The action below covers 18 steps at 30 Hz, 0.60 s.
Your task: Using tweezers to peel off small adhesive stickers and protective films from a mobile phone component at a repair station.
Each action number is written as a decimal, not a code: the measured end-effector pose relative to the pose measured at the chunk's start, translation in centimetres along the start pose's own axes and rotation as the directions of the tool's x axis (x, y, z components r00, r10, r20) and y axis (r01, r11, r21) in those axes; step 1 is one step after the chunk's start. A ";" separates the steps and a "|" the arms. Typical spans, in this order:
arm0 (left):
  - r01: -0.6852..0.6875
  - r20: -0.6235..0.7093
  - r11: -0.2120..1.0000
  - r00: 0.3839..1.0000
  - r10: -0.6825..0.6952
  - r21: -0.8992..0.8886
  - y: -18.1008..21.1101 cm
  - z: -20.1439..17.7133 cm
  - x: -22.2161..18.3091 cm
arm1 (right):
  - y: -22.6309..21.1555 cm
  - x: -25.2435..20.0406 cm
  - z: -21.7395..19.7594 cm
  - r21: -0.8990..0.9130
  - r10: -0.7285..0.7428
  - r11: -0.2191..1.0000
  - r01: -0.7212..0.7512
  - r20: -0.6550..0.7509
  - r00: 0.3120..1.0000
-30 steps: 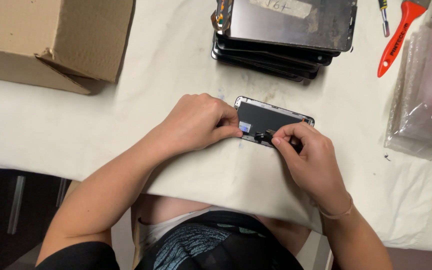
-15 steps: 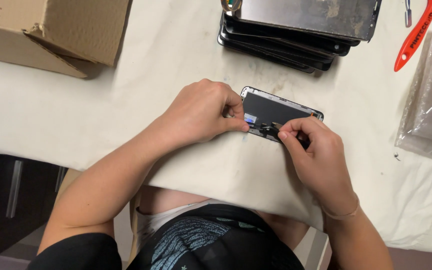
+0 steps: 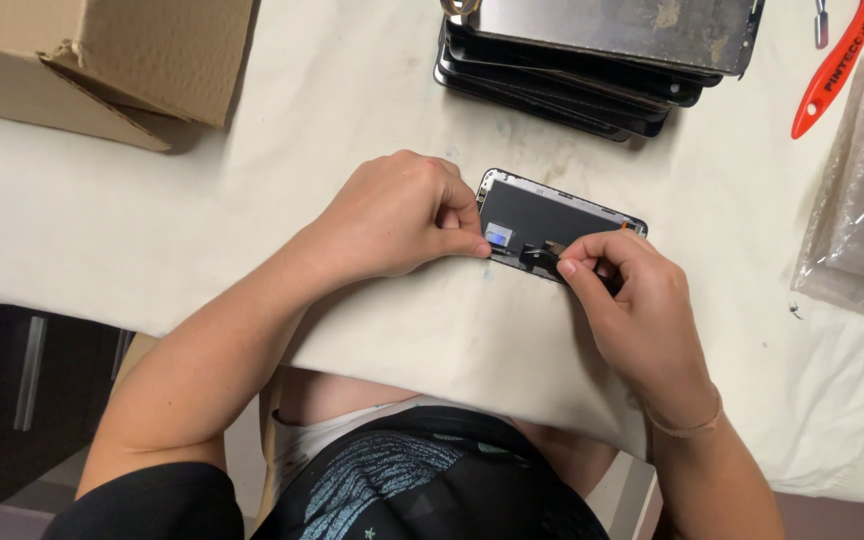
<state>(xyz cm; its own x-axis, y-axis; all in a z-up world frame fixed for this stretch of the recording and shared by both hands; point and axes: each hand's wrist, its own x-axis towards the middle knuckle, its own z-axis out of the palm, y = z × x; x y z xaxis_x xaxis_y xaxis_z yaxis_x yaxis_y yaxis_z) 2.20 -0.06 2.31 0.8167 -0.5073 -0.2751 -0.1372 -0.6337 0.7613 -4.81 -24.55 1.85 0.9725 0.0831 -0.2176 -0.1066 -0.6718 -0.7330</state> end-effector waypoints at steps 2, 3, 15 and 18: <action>-0.001 0.002 1.000 1.000 0.001 0.002 0.1 0.1 0.0 | -0.2 0.0 0.0 0.002 0.001 1.000 -0.001 -0.001 1.000; -0.001 0.005 1.000 1.000 0.001 0.004 0.1 0.1 0.0 | -0.2 0.0 0.0 0.005 0.001 1.000 -0.001 -0.001 1.000; 0.162 0.014 0.987 0.987 -0.162 0.001 1.2 0.0 2.0 | 0.4 -0.1 -0.7 -0.121 -0.121 0.986 0.111 -0.079 0.990; 0.189 0.005 0.981 0.982 -0.190 0.036 1.0 0.4 2.2 | -0.1 0.2 -0.9 -0.160 -0.235 0.963 0.218 -0.098 0.967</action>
<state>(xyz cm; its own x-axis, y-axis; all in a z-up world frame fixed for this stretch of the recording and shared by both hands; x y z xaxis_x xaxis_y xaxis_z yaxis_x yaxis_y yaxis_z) 3.62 -2.04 2.27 0.8250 -0.3808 -0.4175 0.0001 -0.7387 0.6740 -4.44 -25.12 2.49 0.9858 0.1660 0.0253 0.1424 -0.7465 -0.6499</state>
